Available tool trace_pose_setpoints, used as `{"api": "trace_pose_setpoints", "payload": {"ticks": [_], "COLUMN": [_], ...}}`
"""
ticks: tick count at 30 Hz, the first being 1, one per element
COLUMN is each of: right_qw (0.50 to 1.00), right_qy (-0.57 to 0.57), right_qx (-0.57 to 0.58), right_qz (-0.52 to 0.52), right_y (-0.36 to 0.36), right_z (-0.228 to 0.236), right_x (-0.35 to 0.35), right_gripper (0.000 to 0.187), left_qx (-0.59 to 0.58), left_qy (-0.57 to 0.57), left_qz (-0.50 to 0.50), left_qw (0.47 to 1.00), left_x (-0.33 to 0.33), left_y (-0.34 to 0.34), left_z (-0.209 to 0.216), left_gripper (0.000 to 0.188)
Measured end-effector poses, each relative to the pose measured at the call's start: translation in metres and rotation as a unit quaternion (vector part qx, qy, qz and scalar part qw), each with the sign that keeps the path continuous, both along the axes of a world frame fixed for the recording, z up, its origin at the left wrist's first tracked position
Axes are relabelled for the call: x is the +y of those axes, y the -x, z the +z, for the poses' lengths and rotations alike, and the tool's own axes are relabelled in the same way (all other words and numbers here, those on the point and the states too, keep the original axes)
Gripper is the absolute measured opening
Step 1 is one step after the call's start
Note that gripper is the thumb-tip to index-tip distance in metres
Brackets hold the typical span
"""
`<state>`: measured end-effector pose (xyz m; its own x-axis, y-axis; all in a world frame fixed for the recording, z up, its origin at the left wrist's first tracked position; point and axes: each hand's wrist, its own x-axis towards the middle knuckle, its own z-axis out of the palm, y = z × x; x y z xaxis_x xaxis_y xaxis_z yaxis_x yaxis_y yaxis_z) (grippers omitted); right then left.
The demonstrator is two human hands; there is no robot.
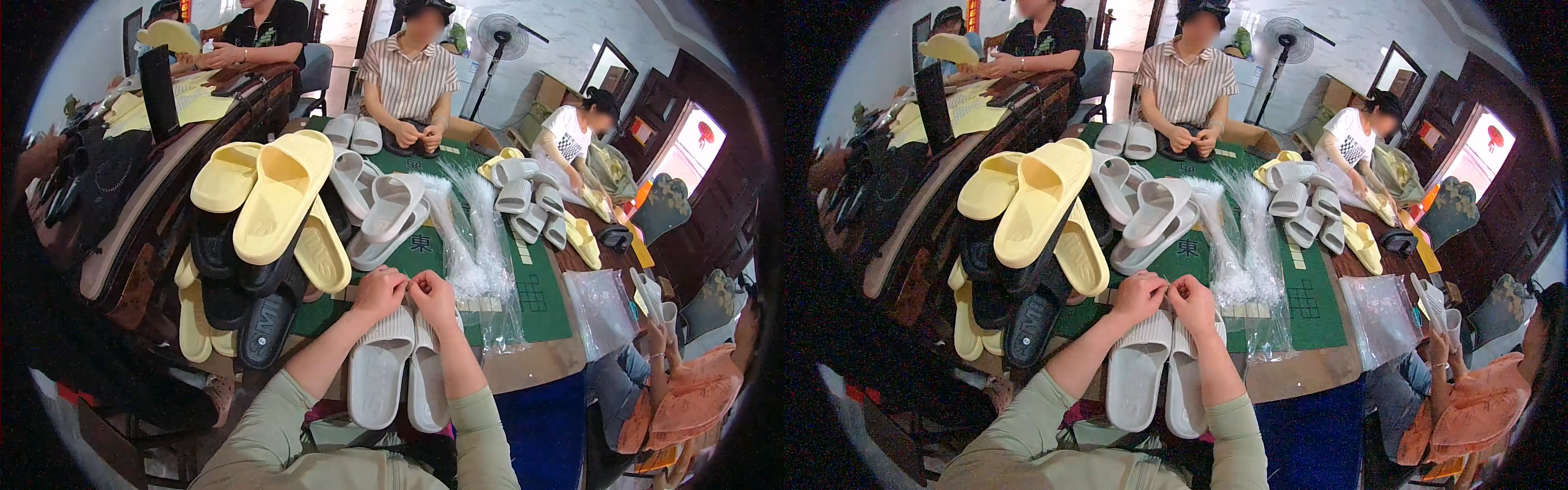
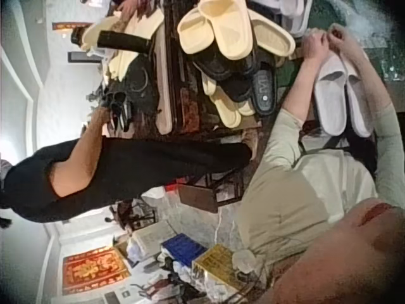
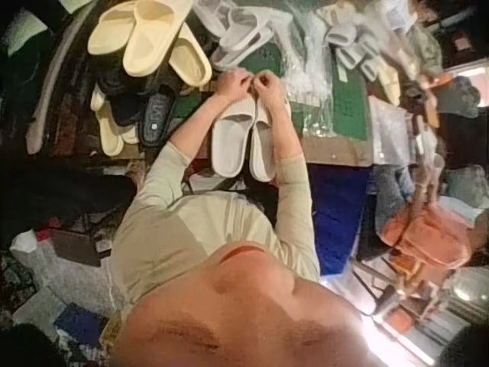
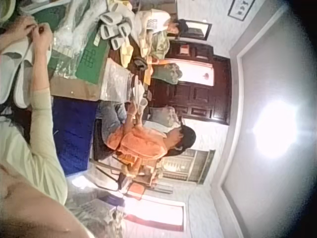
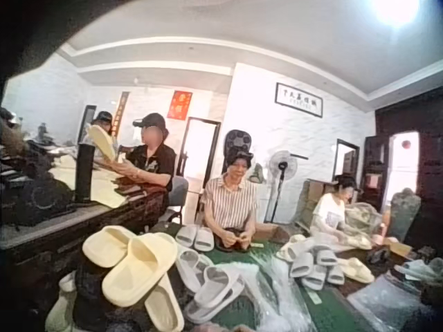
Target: The person connects pairs of slippers together by threading and fastening plastic tag fasteners through them by hand.
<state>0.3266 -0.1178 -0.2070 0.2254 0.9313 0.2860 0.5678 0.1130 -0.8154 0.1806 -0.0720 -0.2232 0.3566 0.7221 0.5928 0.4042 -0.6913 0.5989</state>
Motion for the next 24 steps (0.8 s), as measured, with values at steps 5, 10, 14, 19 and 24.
{"api": "trace_pose_setpoints", "payload": {"ticks": [5, 10, 14, 19, 24], "right_qw": [0.999, 0.997, 0.997, 0.996, 0.994], "right_qy": [0.018, 0.021, 0.003, 0.015, 0.025], "right_qx": [0.041, 0.063, 0.074, 0.079, 0.103], "right_qz": [0.014, 0.027, 0.017, 0.031, 0.033], "right_y": [-0.003, -0.01, -0.011, -0.008, -0.005], "right_z": [-0.005, -0.009, -0.013, -0.014, -0.008], "right_x": [0.002, 0.002, 0.005, 0.007, 0.002], "right_gripper": [0.014, 0.014, 0.014, 0.012, 0.007], "left_qx": [-0.07, -0.052, -0.044, -0.102, -0.008], "left_qy": [0.007, 0.003, -0.015, 0.005, 0.001], "left_qz": [0.064, 0.025, -0.021, 0.078, -0.028], "left_qw": [0.995, 0.998, 0.999, 0.992, 1.0], "left_x": [0.002, 0.003, 0.001, 0.006, 0.0], "left_y": [0.005, 0.002, 0.002, 0.005, 0.003], "left_z": [0.004, -0.001, -0.003, -0.005, -0.01], "left_gripper": [0.009, 0.009, 0.008, 0.009, 0.011]}}
